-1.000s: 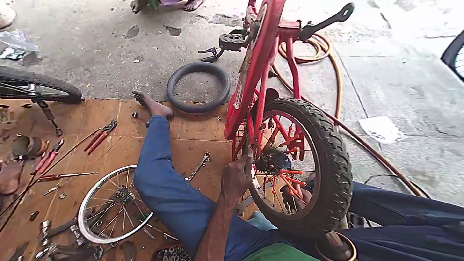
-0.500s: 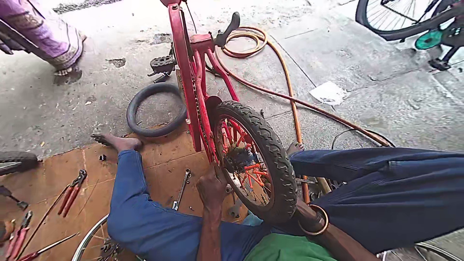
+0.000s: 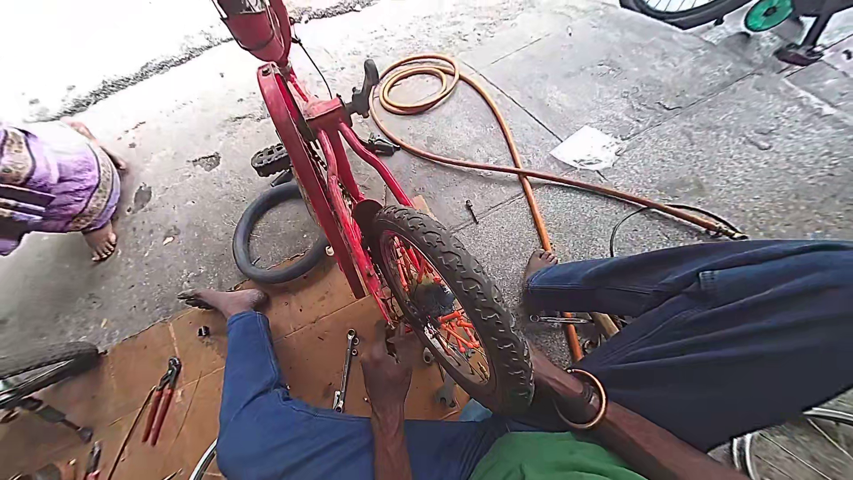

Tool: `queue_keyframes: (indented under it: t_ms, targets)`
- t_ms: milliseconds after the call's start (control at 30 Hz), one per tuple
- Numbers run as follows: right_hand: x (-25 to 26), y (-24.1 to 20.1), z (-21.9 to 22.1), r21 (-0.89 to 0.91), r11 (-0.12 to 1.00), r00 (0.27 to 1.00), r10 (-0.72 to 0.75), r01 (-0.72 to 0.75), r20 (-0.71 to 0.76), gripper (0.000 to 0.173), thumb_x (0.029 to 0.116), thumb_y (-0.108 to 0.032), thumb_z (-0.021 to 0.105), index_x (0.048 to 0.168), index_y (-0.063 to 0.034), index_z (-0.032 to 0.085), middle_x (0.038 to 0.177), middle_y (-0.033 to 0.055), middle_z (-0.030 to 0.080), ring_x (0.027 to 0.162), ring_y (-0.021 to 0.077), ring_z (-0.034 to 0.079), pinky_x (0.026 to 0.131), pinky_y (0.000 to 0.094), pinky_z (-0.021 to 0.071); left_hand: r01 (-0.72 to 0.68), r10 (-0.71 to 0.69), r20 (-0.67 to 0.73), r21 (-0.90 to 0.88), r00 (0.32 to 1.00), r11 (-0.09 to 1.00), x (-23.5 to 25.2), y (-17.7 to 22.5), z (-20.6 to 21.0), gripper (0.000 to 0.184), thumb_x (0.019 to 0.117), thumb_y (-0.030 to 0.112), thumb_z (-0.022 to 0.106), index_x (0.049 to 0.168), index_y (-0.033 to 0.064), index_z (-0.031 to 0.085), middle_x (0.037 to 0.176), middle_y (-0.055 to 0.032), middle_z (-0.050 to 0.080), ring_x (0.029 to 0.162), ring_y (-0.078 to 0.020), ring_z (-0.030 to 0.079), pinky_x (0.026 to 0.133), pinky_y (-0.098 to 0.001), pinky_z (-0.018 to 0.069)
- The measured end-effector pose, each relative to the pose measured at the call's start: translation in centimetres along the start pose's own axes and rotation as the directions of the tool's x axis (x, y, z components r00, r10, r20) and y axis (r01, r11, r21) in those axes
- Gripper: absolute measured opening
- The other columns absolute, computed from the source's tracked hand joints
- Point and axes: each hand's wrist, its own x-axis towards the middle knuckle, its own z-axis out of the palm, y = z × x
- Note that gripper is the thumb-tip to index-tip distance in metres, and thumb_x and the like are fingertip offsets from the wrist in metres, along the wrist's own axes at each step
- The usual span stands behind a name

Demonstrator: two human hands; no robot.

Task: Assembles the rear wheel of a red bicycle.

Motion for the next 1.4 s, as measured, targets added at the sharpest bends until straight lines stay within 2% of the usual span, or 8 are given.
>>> queue_keyframes:
  t_ms: [100, 300, 467, 533, 767, 1033, 1233, 1400]
  targets:
    - [0.1, 0.2, -0.1, 0.028, 1.000, 1.000, -0.012, 0.013, -0.009, 0.019, 0.1015, -0.015, 0.057, 0.111, 0.0004, 0.062, 0.097, 0.0096, 0.062, 0.092, 0.0124, 0.057, 0.086, 0.0318, 0.0460, 0.007, -0.007, 0.001, -0.123, 1.000, 0.992, -0.4, -0.2, 0.3, 0.031, 0.1038, 0.022, 0.052, 0.117, -0.0017, 0.067, 0.083, -0.0017, 0.074, 0.054, -0.0050, 0.063, 0.050, -0.0242, 0.0558]
    - [1.5, 2.0, 0.2, -0.014, 1.000, 0.999, -0.002, 0.002, 0.055, 0.025, 0.1040, -0.007, 0.047, 0.121, 0.0067, 0.059, 0.111, 0.0214, 0.062, 0.103, 0.0248, 0.059, 0.095, 0.0411, 0.0450, 0.070, -0.064, -0.096, 0.058, 0.993, 0.996, 0.1, 0.3, 0.5, 0.044, 0.1059, 0.032, 0.047, 0.085, 0.0053, 0.075, 0.068, -0.0018, 0.071, 0.053, -0.0086, 0.063, 0.051, -0.0312, 0.0520]
    - [2.1, 3.0, 0.5, 0.008, 0.999, 0.999, -0.041, 0.041, 0.027, 0.022, 0.1027, -0.010, 0.048, 0.115, 0.0034, 0.061, 0.103, 0.0168, 0.064, 0.096, 0.0208, 0.060, 0.090, 0.0396, 0.0468, 0.056, -0.090, -0.075, -0.368, 0.993, 0.928, -0.7, 0.4, 1.2, 0.035, 0.1039, 0.019, 0.051, 0.122, -0.0067, 0.067, 0.093, -0.0068, 0.076, 0.057, -0.0068, 0.067, 0.050, -0.0226, 0.0573]
    - [1.9, 2.9, 0.4, 0.010, 0.999, 0.999, -0.049, 0.049, 0.019, 0.024, 0.1023, -0.009, 0.049, 0.117, 0.0051, 0.061, 0.105, 0.0190, 0.064, 0.097, 0.0226, 0.060, 0.091, 0.0401, 0.0468, 0.058, -0.106, -0.082, -0.445, 0.991, 0.893, -0.7, 0.6, 1.2, 0.031, 0.1047, 0.014, 0.049, 0.121, -0.0080, 0.065, 0.089, -0.0064, 0.075, 0.055, -0.0081, 0.066, 0.047, -0.0231, 0.0570]
    - [1.2, 1.7, 0.5, 0.022, 0.999, 0.999, -0.042, 0.042, -0.006, 0.024, 0.1027, -0.018, 0.056, 0.113, 0.0025, 0.062, 0.103, 0.0154, 0.064, 0.098, 0.0201, 0.059, 0.092, 0.0399, 0.0456, 0.103, -0.119, -0.296, -0.068, 0.948, 0.992, 0.8, 1.3, 2.0, 0.030, 0.1014, 0.022, 0.050, 0.096, 0.0011, 0.071, 0.066, 0.0012, 0.068, 0.052, -0.0024, 0.061, 0.049, -0.0233, 0.0508]
    - [-0.3, 0.7, 0.1, 0.005, 0.995, 0.994, -0.103, 0.103, -0.029, 0.022, 0.1018, -0.020, 0.054, 0.110, -0.0017, 0.063, 0.097, 0.0078, 0.063, 0.092, 0.0107, 0.059, 0.085, 0.0315, 0.0469, -0.002, 0.025, -0.102, 0.220, 0.994, 0.975, -0.1, 0.3, 0.4, 0.045, 0.1026, 0.031, 0.041, 0.108, 0.0025, 0.075, 0.069, -0.0050, 0.069, 0.056, -0.0202, 0.066, 0.052, -0.0424, 0.0546]
    - [0.0, 0.1, 0.3, -0.006, 0.998, 0.998, -0.070, 0.070, -0.003, 0.022, 0.1033, -0.014, 0.055, 0.118, 0.0003, 0.064, 0.104, 0.0105, 0.067, 0.098, 0.0132, 0.061, 0.094, 0.0344, 0.0478, 0.100, -0.070, -0.212, 0.132, 0.975, 0.986, 0.8, 1.0, 1.4, 0.039, 0.1013, 0.027, 0.044, 0.100, 0.0034, 0.074, 0.063, -0.0046, 0.066, 0.053, -0.0198, 0.065, 0.051, -0.0433, 0.0539]
    - [-0.8, 0.2, 0.2, -0.001, 0.994, 0.992, -0.108, 0.108, -0.058, 0.027, 0.0994, -0.016, 0.053, 0.116, 0.0043, 0.062, 0.102, 0.0126, 0.064, 0.095, 0.0111, 0.058, 0.088, 0.0316, 0.0451, -0.008, 0.013, -0.050, 0.105, 0.999, 0.994, -0.1, 0.0, 0.1, 0.049, 0.1024, 0.036, 0.038, 0.112, 0.0035, 0.072, 0.065, -0.0019, 0.065, 0.051, -0.0163, 0.061, 0.049, -0.0403, 0.0533]
